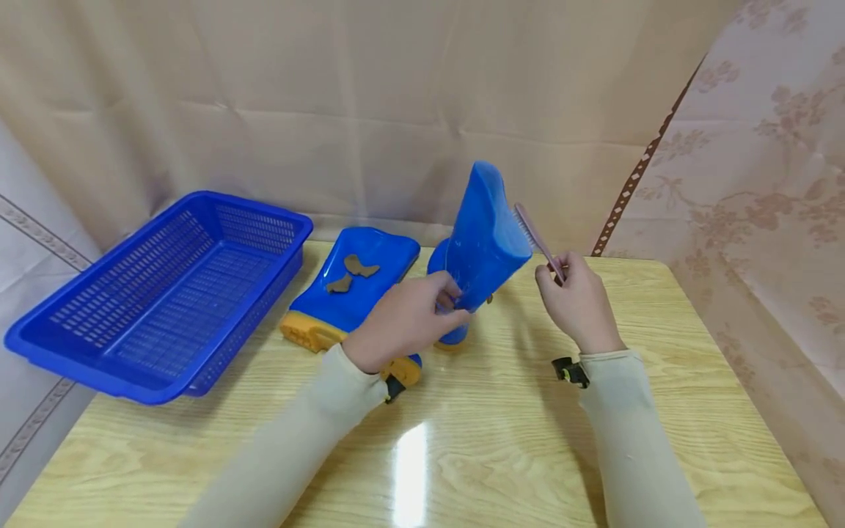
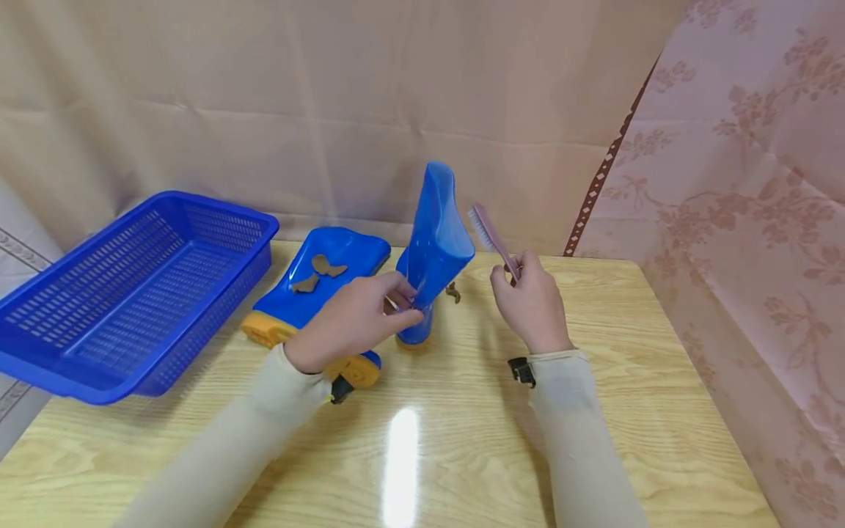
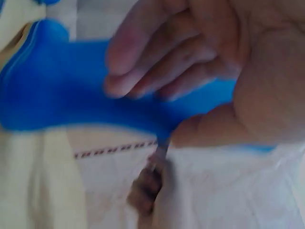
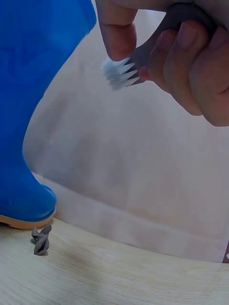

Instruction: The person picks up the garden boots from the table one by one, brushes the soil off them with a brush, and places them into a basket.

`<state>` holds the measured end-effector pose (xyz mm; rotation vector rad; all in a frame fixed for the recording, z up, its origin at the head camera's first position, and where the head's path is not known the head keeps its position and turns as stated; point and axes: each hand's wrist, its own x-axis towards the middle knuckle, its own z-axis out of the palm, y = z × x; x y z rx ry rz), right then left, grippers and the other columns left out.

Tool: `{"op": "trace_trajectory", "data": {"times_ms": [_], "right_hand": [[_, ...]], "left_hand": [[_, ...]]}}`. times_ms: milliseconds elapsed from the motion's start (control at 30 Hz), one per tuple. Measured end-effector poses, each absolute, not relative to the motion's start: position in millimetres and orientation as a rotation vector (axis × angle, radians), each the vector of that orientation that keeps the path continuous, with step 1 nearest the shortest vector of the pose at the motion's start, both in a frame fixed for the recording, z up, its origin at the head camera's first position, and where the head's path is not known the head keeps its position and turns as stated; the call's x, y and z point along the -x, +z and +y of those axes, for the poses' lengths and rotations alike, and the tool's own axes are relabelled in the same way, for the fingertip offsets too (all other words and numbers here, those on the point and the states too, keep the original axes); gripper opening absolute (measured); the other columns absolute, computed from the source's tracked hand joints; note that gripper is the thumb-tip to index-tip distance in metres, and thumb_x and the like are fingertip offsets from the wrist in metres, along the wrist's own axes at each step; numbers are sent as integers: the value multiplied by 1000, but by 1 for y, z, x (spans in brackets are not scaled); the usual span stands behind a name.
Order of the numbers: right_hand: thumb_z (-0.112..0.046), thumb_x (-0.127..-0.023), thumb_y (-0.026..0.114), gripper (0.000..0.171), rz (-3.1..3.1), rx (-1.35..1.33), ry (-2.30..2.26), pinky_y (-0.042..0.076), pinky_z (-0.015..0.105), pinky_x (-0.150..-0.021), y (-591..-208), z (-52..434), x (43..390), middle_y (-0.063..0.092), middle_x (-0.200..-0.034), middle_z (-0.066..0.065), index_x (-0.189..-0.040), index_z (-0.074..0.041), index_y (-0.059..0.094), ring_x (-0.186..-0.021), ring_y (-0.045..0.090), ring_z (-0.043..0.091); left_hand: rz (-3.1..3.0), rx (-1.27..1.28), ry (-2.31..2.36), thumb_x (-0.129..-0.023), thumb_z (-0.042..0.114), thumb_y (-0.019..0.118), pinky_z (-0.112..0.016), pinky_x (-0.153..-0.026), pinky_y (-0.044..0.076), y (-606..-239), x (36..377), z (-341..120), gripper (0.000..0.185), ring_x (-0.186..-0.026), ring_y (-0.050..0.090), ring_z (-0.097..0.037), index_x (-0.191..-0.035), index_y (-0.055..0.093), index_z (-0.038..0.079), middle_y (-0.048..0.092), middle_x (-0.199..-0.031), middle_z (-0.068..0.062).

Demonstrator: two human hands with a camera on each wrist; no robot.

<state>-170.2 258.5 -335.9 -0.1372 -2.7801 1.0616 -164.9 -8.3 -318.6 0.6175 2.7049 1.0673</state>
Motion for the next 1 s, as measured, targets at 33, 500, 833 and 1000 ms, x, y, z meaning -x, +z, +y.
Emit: {"op": "trace_trajectory", "data": {"times_ms": [33, 500, 833, 1000], "right_hand": [[-43, -105, 46, 40, -2774, 137, 1061, 36, 34, -44, -335, 258, 170, 51, -72, 7, -113, -5, 53, -53, 43, 21], [-40, -103, 49, 35, -2742, 135, 1038, 37, 35, -46, -334, 257, 168, 52, -72, 8, -111, -6, 54, -54, 43, 23], [-40, -104, 49, 37, -2718, 136, 1067, 35, 32, -44, -333, 251, 170, 52, -72, 7, -116, -5, 54, -52, 43, 21], [-39, -106, 47, 40, -2671, 167, 1059, 42, 39, -56, -332, 253, 172, 57, -85, 13, -121, -2, 55, -68, 53, 28]], "left_hand": [[2702, -635, 1049, -102, 31, 66, -32, -78, 58, -316, 169, -13, 22, -93, 68, -12, -118, 67, 16, 72, -107, 4], [2368, -550, 1355, -111, 16, 48, -46, -121, 34, -323, 251, -4, 65, -153, 32, -26, -167, 14, 21, 32, -167, -7], [2455, -568, 1287, -105, 29, 62, -46, -114, 44, -330, 267, -5, 51, -134, 54, -24, -153, 48, 17, 59, -143, -5], [2590, -658, 1246, -101, 30, 68, -43, -98, 54, -331, 263, -3, 28, -108, 63, -20, -127, 68, 18, 69, -113, 0]]}}
